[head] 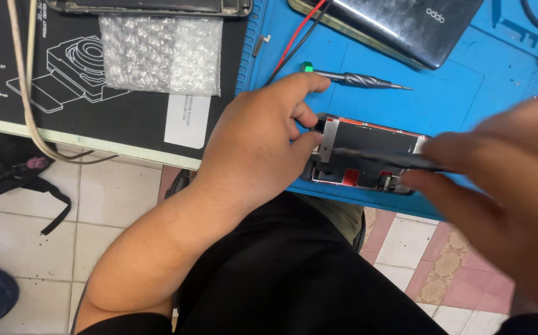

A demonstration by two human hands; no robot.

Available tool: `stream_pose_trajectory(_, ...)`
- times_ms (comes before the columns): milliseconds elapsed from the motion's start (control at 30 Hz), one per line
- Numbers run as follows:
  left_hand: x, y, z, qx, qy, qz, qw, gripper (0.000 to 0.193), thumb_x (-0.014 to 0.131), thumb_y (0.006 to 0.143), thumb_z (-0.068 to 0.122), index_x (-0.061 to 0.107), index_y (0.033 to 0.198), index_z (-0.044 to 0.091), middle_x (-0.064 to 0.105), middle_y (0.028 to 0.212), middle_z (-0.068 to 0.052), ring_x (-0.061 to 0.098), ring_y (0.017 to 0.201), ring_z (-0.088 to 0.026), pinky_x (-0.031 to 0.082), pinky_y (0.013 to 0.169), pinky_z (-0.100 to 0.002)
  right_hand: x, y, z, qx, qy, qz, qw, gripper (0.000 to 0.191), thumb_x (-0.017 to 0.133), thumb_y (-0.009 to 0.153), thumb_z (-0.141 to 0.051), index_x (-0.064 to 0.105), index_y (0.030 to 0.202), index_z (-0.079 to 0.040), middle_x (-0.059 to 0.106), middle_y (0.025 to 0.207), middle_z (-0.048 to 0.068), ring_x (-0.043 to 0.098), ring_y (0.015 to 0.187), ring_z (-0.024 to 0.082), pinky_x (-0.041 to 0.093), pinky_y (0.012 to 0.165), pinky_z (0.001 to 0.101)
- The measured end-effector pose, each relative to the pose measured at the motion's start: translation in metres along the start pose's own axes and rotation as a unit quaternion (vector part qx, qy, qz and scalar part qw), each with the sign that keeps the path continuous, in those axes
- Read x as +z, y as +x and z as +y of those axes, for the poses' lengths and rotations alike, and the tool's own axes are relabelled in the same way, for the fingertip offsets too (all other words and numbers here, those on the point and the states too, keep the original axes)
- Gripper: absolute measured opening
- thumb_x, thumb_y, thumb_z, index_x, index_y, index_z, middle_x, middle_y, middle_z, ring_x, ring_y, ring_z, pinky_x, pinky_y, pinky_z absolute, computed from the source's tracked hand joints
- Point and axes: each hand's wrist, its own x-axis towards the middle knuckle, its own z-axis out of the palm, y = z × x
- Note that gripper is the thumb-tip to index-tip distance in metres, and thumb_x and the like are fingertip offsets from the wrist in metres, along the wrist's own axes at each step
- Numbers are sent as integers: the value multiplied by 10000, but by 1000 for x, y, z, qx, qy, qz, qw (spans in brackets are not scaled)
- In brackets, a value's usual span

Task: The person uses a screwdriver to remove screws from a disassembled smartphone, then reattaches the screen assembly and connects internal ribbon cables. They test the device by powering it on, observe the Apple logo, then reopen the phone to continue adjusting internal components.

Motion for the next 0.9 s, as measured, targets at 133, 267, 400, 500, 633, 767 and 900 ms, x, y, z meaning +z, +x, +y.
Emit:
stream_pose_trajectory(133,4,2,1,-8,11,4,1000,491,783,815,30,643,1281,91,755,895,-37,719,688,-153,564,618,-295,14,-31,51,233,25,-133,963,412,756,824,-327,759,1118,-38,658,797,110,653,707,224,540,681,357)
stream_pose_trajectory(267,4,4,0,-22,13,-18,1000,499,799,810,47,637,1279,100,746,893,-29,712,691,-145,565,614,-289,31,-63,77,183,105,-57,976,405,758,886,-280,727,1122,48,659,862,140,677,790,229,568,740,353)
stream_pose_trajectory(400,10,1,3,-10,32,2,999,515,816,787,44,648,1271,98,732,910,-39,695,706,-152,572,633,-286,33,-77,78,79,103,7,992,367,719,919,-230,694,1128,71,679,966,150,683,881,223,551,823,333)
stream_pose_trajectory(500,14,1,4,8,51,18,998,507,818,795,44,650,1271,88,732,920,-41,689,726,-150,573,655,-288,44,-76,67,75,146,81,983,306,779,944,-172,690,1107,70,678,1035,169,675,908,219,548,824,302)
stream_pose_trajectory(633,15,2,5,15,67,6,998,504,820,788,52,659,1265,74,735,905,-51,665,722,-161,559,655,-289,55,-69,59,144,258,124,947,272,835,895,-122,696,1060,42,687,1009,145,686,848,178,539,779,261)
stream_pose_trajectory(767,14,-4,16,1,6,26,1000,418,786,866,69,675,1269,65,769,981,-44,669,737,-158,550,643,-282,63,-68,55,190,338,170,906,318,859,752,-59,692,1008,31,687,998,144,661,796,190,499,697,264)
stream_pose_trajectory(900,17,-18,33,110,4,5,994,390,779,898,76,681,1275,52,768,1069,-54,714,906,-194,556,797,-308,75,-73,56,142,451,218,854,280,864,770,-27,680,979,-1,665,979,88,684,879,165,548,768,256)
